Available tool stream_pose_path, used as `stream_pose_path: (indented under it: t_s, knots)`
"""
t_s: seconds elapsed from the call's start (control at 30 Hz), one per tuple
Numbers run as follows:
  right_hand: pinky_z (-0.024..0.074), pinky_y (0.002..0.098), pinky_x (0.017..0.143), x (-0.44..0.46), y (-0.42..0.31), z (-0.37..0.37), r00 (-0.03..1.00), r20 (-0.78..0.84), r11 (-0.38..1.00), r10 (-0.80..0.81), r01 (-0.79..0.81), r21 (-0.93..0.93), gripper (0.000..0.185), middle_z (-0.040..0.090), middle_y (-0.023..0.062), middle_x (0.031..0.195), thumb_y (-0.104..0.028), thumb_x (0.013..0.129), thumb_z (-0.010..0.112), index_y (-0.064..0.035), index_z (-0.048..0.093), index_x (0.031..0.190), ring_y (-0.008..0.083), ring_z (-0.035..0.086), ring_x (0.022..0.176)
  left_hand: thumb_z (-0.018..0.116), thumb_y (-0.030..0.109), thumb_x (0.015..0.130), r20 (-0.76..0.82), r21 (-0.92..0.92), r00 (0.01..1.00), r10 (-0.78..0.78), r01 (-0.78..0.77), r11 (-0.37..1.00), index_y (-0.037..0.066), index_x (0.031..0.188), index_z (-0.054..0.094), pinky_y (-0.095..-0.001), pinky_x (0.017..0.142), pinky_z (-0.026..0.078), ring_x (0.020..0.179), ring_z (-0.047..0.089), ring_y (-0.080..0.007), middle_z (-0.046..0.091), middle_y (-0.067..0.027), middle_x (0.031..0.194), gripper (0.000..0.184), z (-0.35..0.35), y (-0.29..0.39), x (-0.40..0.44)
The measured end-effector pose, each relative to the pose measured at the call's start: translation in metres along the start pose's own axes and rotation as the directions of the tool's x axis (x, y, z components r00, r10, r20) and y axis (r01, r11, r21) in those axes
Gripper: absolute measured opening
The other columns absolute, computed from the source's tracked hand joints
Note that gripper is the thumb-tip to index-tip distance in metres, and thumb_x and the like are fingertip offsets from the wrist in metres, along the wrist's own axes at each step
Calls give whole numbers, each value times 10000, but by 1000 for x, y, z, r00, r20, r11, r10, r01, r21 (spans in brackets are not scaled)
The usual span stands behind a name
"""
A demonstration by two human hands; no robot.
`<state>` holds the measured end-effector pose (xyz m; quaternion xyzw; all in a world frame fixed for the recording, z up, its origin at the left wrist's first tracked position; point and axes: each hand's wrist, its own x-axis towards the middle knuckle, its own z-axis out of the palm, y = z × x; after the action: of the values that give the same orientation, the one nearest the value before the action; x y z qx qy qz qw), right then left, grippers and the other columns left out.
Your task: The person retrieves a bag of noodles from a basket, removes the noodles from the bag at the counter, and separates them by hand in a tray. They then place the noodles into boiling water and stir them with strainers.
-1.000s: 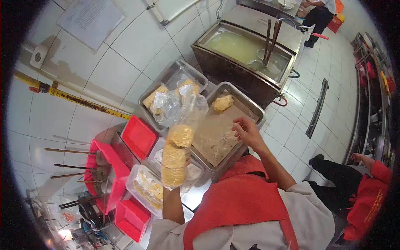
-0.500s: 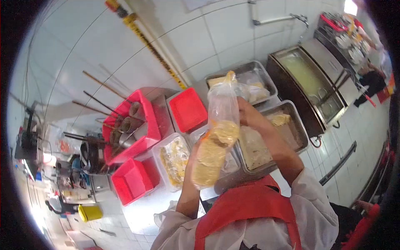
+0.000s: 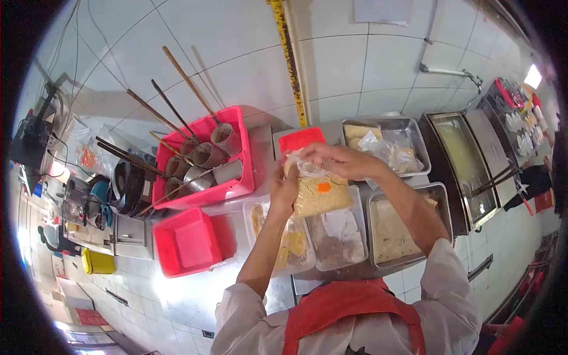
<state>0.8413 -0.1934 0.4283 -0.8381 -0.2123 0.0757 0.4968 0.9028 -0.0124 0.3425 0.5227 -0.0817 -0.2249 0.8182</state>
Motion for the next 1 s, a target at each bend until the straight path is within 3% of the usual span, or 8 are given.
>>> stream_pose_path:
  t_s: [0.1, 0.3, 0.37, 0.5, 0.6, 0.83, 0.93, 1.0]
  knots:
    - [388, 354, 1000, 19, 14, 2, 983, -180, 983, 36, -2, 184, 364, 560, 103, 1248, -298, 1000, 418, -43, 503, 1245, 190, 499, 1180, 621, 62, 830, 89, 471, 827, 554, -525, 709, 7, 1247, 545, -321, 860, 463, 1015, 578, -204, 611, -127, 1056, 427, -2, 13, 27]
    - [485, 332, 921, 66, 77, -5, 849, -527, 986, -42, 119, 113, 267, 609, 133, 1122, -149, 958, 505, -1, 519, 1181, 214, 584, 1064, 634, 68, 802, 215, 651, 714, 666, -614, 448, 96, 1230, 582, -363, 793, 488, 925, 610, -278, 598, -161, 969, 432, -13, 15, 90]
    - [546, 315, 802, 75, 98, -8, 803, -503, 830, 319, 19, 557, 313, 598, 115, 1027, -219, 976, 484, -7, 491, 1205, 187, 621, 926, 631, 54, 798, 242, 679, 732, 637, -597, 427, 83, 1194, 599, -346, 804, 491, 932, 612, -278, 596, -159, 1011, 398, -12, 15, 101]
    - [588, 375, 685, 82, 106, -20, 662, -293, 597, 690, -292, 747, 341, 591, 149, 983, -278, 965, 504, 22, 502, 1127, 241, 646, 768, 683, 119, 766, 389, 702, 704, 595, -644, 303, 144, 1165, 616, -397, 720, 523, 847, 625, -329, 592, -121, 1015, 405, -13, 6, 119]
    - [587, 410, 717, 81, 127, -28, 702, -69, 425, 709, -348, 836, 338, 596, 163, 991, -282, 965, 487, 17, 502, 1121, 288, 647, 803, 696, 129, 765, 507, 712, 681, 528, -676, 187, 151, 1177, 604, -406, 661, 533, 847, 629, -320, 587, -96, 1053, 423, -15, -4, 123]
    - [551, 486, 825, 75, 149, 6, 696, -109, 286, 710, -144, 947, 329, 578, 185, 1083, -268, 953, 448, -21, 501, 1163, 329, 632, 933, 694, 130, 773, 668, 598, 522, 530, -801, 36, 170, 1195, 577, -384, 614, 546, 831, 644, -291, 563, -74, 1129, 440, -27, -22, 141]
    - [520, 515, 877, 66, 139, 8, 711, -77, 261, 699, -154, 953, 396, 564, 197, 1115, -345, 945, 464, -35, 499, 1188, 357, 615, 974, 694, 133, 779, 727, 602, 528, 439, -798, -36, 169, 1212, 566, -392, 618, 553, 862, 641, -284, 553, -66, 1151, 452, -32, -22, 133]
    - [487, 549, 901, 53, 140, 8, 708, 64, 44, 704, -133, 990, 568, 593, 210, 1126, -507, 906, 501, -14, 506, 1188, 363, 603, 1035, 714, 134, 756, 778, 512, 467, 420, -859, 7, 171, 1254, 538, -390, 630, 558, 914, 632, -272, 556, -69, 1150, 529, -35, -27, 130]
